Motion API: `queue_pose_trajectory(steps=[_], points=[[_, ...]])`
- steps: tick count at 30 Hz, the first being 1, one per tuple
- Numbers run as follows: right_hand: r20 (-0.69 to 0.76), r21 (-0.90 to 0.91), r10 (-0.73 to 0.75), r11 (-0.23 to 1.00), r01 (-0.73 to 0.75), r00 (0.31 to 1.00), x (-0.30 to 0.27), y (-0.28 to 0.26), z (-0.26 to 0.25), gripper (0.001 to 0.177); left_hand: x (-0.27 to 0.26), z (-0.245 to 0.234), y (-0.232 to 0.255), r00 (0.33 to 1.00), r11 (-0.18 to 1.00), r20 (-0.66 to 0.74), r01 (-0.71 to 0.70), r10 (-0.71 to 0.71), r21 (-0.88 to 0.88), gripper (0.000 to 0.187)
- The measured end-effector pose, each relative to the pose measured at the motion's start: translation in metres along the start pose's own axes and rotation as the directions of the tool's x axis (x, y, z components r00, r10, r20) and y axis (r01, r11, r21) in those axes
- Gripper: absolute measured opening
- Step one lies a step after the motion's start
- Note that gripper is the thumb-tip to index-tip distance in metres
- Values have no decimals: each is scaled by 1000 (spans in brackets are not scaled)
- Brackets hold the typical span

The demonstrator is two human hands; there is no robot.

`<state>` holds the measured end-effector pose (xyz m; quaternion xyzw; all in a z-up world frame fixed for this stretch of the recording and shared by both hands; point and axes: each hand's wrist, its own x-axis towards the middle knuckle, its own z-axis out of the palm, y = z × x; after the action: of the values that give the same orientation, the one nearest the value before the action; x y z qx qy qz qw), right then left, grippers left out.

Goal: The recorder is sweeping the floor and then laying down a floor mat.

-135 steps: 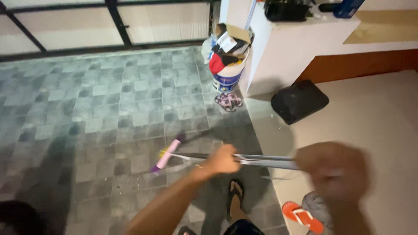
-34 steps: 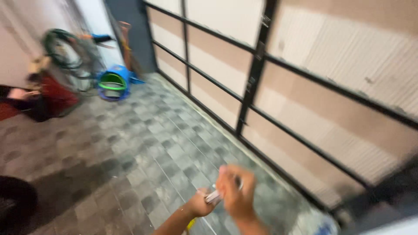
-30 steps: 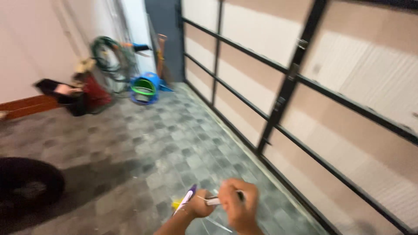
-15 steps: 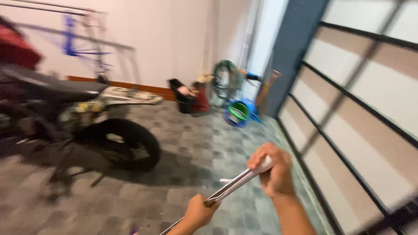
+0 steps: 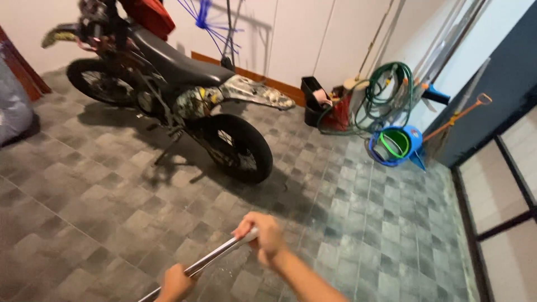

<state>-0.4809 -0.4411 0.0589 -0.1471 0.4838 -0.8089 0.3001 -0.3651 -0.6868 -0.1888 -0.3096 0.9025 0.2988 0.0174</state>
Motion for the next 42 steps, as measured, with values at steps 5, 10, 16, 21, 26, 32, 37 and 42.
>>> queue_pose_trajectory(steps=[5,10,16,21,26,32,37,42], points=[[-102,-346,-292,907,241,951,-48,1,-29,18,-22,100,14,925,931,-264,-325,275,-168,19],[-84,-600,-373,759,252,924,-120,-161,-72,28,-69,149,237,892,793,-169,-450,419,-410,12],[-64,-637,-442,708,304,895,-159,-235,-92,36,-111,125,421,788,544,-107,-510,607,-666,28],[371,-925,-513,-277,260,774,-189,-285,-150,29,-138,61,471,761,469,-112,-502,639,-727,27],[-69,-128,-375,922,364,925,-157,-239,-208,41,-130,45,415,887,842,165,-331,431,-426,9],[-211,69,-135,986,153,968,-140,-107,-198,42,-106,147,228,917,936,188,-340,350,-87,31],[-217,-78,-166,985,152,962,-196,-177,-231,48,-148,155,332,893,901,201,-350,403,-255,37],[-274,-274,-273,941,197,922,-254,-276,-232,43,-182,177,473,771,705,157,-454,618,-545,47]])
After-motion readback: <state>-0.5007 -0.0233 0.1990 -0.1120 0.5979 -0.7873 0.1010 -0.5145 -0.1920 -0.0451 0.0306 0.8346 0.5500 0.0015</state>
